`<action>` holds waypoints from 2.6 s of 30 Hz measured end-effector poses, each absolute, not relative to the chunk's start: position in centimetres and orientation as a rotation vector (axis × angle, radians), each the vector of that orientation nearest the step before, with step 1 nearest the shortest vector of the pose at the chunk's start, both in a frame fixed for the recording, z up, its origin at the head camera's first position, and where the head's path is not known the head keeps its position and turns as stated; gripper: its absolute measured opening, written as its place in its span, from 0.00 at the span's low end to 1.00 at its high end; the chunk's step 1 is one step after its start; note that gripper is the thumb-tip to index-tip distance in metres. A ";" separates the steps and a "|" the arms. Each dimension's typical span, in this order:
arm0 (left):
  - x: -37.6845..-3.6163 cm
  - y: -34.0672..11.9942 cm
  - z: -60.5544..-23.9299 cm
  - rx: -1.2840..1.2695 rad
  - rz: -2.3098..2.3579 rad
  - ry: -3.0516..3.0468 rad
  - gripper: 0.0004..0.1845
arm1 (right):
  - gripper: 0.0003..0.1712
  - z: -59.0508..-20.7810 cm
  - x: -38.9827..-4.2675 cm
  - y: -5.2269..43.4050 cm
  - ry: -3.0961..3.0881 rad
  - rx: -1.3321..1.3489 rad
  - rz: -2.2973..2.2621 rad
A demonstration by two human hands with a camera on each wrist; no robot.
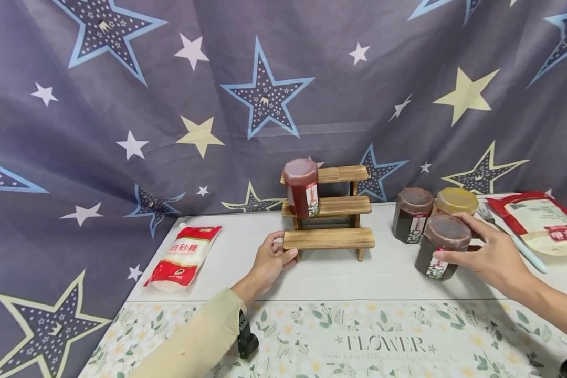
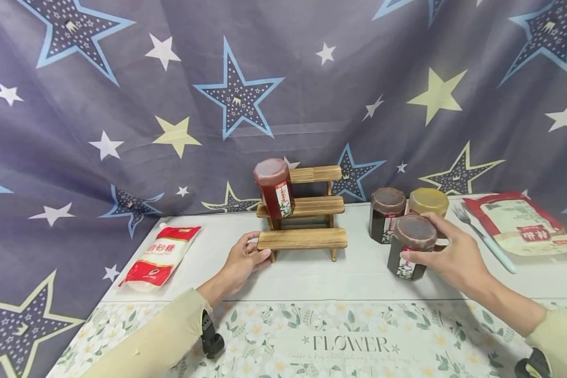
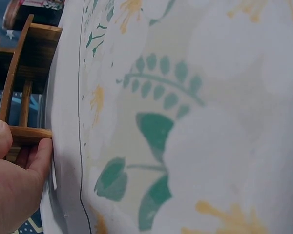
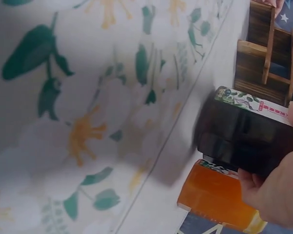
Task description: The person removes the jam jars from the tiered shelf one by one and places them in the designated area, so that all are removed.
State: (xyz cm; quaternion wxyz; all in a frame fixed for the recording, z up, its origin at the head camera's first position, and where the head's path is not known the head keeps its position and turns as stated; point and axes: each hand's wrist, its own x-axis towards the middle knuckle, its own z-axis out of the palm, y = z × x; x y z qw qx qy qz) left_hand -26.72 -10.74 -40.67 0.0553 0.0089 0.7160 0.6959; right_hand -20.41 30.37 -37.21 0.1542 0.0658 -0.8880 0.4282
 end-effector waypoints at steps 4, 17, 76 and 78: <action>-26.7 -10.7 -40.7 0.016 2.120 2.172 0.30 | 0.46 -37.5 -20.5 30.3 -2.541 0.193 1.200; -26.7 -10.6 -40.6 0.012 2.121 2.176 0.30 | 0.52 -37.5 -20.7 30.5 -2.578 0.194 1.075; -26.7 -10.7 -40.6 0.017 2.113 2.165 0.30 | 0.56 -29.1 -24.8 16.9 -2.541 0.668 1.367; -26.7 -10.7 -40.7 0.015 2.112 2.166 0.30 | 0.56 -29.1 -25.4 16.3 -2.539 0.672 1.369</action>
